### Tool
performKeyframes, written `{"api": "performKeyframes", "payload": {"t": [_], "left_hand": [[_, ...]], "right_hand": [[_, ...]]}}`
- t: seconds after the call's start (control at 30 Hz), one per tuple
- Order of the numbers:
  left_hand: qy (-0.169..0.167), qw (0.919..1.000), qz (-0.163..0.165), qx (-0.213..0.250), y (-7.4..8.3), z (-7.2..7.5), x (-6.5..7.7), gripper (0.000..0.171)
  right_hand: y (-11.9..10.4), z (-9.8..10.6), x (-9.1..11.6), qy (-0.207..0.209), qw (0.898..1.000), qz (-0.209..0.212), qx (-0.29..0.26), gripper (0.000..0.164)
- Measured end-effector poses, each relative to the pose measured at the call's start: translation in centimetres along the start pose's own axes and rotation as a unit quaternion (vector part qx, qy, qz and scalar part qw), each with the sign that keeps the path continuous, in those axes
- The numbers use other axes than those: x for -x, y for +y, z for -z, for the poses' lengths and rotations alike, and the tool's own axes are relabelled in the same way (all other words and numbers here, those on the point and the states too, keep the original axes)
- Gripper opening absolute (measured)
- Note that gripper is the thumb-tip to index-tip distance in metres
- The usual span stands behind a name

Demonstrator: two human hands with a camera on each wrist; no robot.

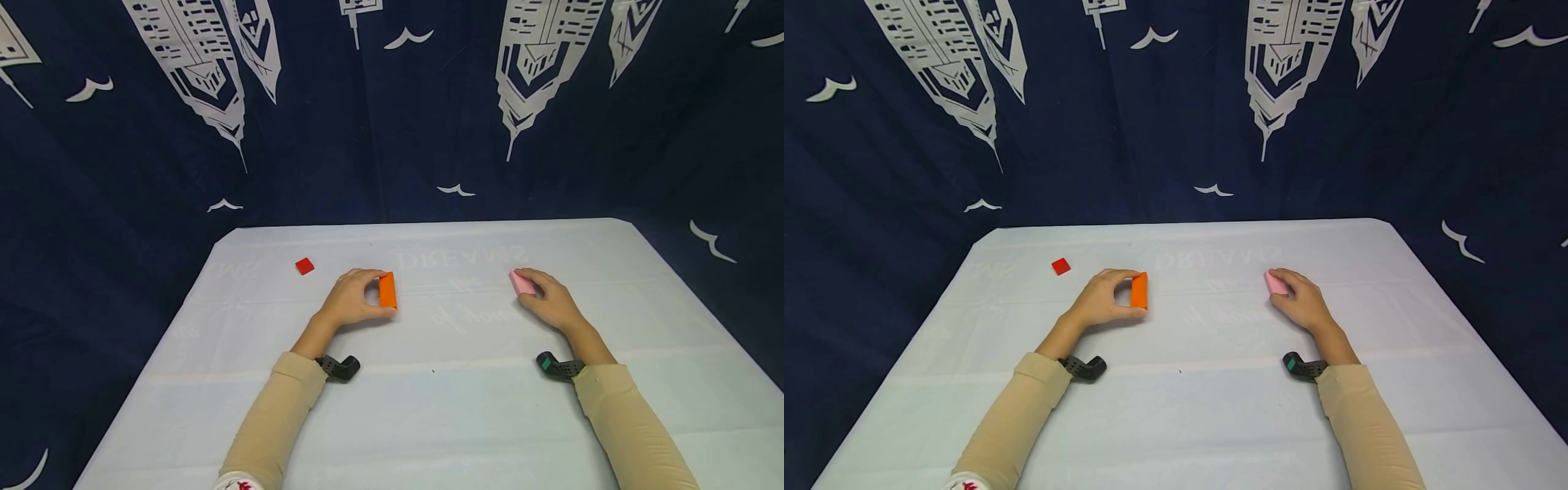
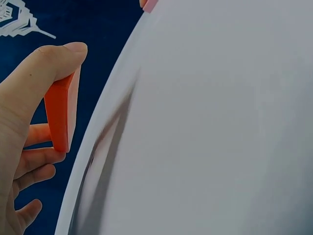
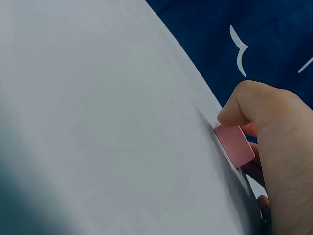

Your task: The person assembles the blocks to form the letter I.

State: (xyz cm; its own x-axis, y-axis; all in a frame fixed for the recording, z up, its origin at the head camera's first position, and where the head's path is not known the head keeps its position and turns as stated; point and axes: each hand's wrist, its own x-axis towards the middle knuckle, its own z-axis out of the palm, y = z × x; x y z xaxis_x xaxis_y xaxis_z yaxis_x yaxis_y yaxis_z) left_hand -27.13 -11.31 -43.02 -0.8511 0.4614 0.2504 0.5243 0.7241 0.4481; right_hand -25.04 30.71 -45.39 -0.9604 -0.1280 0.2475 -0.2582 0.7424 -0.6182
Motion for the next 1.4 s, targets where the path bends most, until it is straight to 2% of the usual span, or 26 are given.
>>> {"api": "performKeyframes", "payload": {"t": [0.2,0.6,0.83,1.17,1.4], "left_hand": [[-0.012,0.9999,0.000,-0.001,0.8,-0.3,-0.1,0.083],[-0.002,0.9994,-0.023,-0.025,1.9,-0.9,0.0,0.082],[-0.014,0.9989,-0.023,-0.039,2.5,-1.3,-0.1,0.084],[-0.022,0.9979,-0.043,-0.042,3.6,-2.0,-0.3,0.084],[-0.027,0.9973,-0.041,-0.055,4.2,-2.3,-0.4,0.086]], "right_hand": [[0.0,0.0,0.0,0.000,1.000,0.001,0.001,0.053],[0.1,0.0,-0.1,0.000,1.000,0.001,0.003,0.053],[0.0,0.0,0.0,0.001,1.000,0.000,0.004,0.053],[0.0,0.0,0.0,-0.005,1.000,-0.006,0.003,0.054],[0.1,0.0,0.0,-0.005,1.000,-0.014,0.002,0.054]]}}
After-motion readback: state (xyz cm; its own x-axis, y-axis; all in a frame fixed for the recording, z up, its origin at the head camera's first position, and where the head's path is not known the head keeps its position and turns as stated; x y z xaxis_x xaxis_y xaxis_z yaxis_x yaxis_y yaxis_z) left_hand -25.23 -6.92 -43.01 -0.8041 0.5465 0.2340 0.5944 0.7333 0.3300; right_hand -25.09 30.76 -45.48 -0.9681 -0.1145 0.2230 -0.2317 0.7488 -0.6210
